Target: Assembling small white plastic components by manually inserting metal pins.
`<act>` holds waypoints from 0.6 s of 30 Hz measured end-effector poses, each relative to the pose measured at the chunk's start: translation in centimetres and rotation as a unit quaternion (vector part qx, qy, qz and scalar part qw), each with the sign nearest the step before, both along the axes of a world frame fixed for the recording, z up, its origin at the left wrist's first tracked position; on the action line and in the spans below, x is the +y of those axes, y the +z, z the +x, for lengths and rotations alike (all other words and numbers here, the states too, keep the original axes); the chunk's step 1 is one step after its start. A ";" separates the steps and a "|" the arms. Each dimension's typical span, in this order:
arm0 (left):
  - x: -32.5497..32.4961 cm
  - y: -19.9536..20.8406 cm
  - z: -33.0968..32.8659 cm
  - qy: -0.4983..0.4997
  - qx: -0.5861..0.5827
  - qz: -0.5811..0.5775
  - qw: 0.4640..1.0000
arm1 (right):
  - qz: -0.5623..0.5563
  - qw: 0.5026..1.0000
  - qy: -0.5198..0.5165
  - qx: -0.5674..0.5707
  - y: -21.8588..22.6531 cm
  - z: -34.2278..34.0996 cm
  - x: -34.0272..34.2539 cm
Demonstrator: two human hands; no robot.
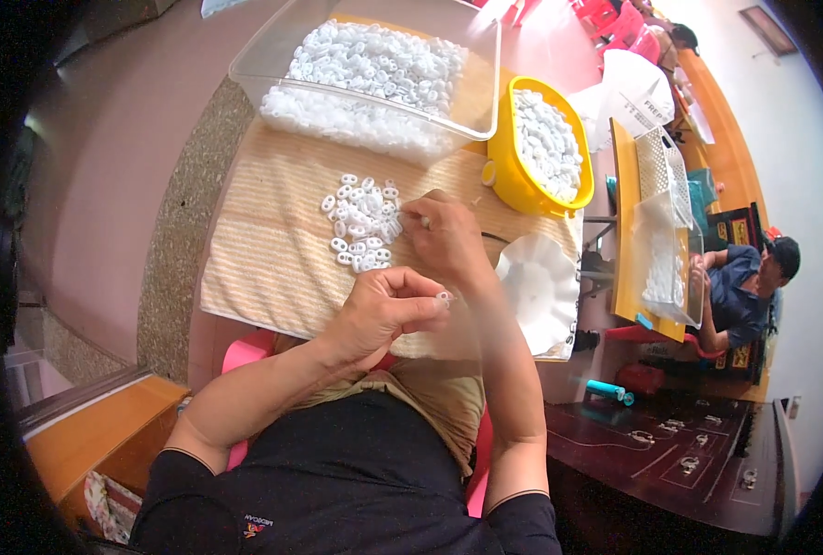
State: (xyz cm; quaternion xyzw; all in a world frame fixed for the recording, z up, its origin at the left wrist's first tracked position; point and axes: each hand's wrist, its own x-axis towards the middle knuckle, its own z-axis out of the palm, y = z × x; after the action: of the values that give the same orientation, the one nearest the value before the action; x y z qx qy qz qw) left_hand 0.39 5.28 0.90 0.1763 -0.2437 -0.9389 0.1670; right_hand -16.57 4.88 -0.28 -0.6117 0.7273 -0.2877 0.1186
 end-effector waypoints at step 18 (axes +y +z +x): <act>-0.2 -0.4 -0.2 0.038 -0.012 0.005 0.999 | -0.018 0.925 -0.107 -0.364 0.7 0.5 5.2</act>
State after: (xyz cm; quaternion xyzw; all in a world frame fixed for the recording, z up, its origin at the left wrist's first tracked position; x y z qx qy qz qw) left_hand 0.20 5.03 0.48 0.1977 -0.2343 -0.9308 0.1989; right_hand -16.08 10.09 0.39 -0.3855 0.6897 -0.5145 0.3333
